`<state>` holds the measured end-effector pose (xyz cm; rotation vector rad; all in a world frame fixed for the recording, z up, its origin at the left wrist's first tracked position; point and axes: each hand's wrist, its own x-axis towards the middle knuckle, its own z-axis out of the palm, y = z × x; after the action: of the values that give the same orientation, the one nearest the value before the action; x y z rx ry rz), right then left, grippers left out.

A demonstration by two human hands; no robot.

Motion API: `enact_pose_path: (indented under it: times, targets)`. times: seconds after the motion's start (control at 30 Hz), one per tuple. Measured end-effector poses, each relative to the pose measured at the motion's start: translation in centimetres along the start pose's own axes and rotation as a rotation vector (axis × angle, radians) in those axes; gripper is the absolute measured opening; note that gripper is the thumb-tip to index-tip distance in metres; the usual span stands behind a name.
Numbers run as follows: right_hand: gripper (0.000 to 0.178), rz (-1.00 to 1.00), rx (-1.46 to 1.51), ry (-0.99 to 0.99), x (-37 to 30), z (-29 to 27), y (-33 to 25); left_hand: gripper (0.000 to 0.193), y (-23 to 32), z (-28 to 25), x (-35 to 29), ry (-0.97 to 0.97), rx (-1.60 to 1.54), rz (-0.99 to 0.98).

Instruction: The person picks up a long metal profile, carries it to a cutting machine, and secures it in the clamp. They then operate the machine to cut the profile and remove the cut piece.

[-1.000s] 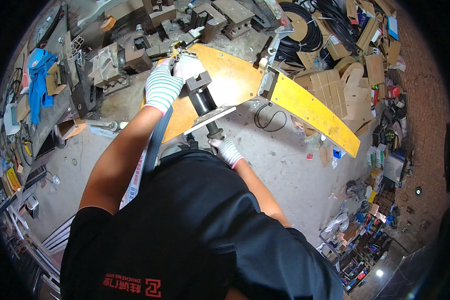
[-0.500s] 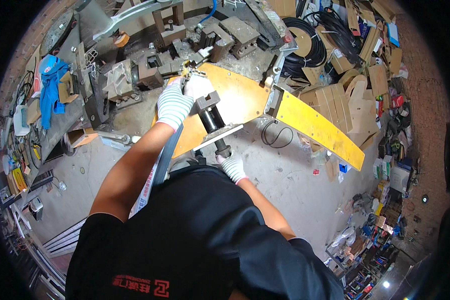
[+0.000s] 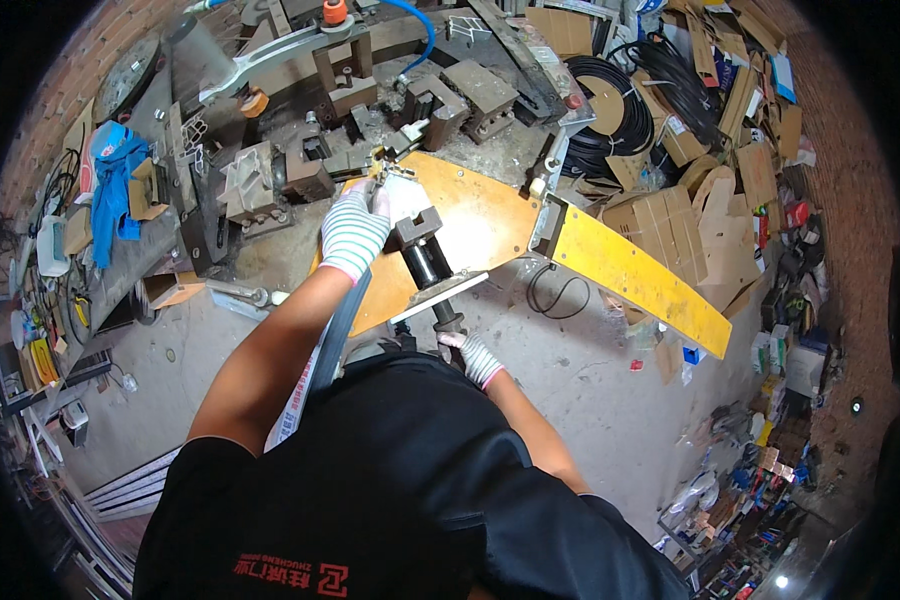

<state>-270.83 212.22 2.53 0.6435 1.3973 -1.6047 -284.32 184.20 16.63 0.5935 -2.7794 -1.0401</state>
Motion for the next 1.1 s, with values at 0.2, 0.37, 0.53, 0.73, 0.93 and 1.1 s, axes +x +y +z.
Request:
enact_pose_path:
  times: [0.2,0.37,0.53,0.73,0.93,1.1]
  targets:
    - [0.047,-0.333,-0.778,0.463,-0.6,0.2,-0.7,0.040,0.4,-0.3,0.0,-0.012,-0.001,-0.022]
    - [0.049,-0.041,-0.134,-0.103,0.2,-0.5,-0.4,0.040,0.4,-0.2,-0.1,0.013,-0.006,-0.029]
    - [0.054,-0.323,-0.813,0.416,0.2,-0.5,-0.6,0.044,-0.2,0.2,0.1,-0.002,0.012,-0.025]
    - [0.043,-0.067,-0.350,0.055,-1.7,0.6,-2.7,0.047,-0.3,0.2,0.3,-0.028,0.017,-0.039]
    - [0.036,-0.177,-0.519,0.167,-1.9,0.8,-2.9,0.048,-0.8,0.7,0.5,0.014,0.065,0.002]
    - [0.038,-0.169,-0.484,0.142,-1.0,0.3,-2.2,0.048,-1.1,0.9,0.8,0.019,0.063,0.008]
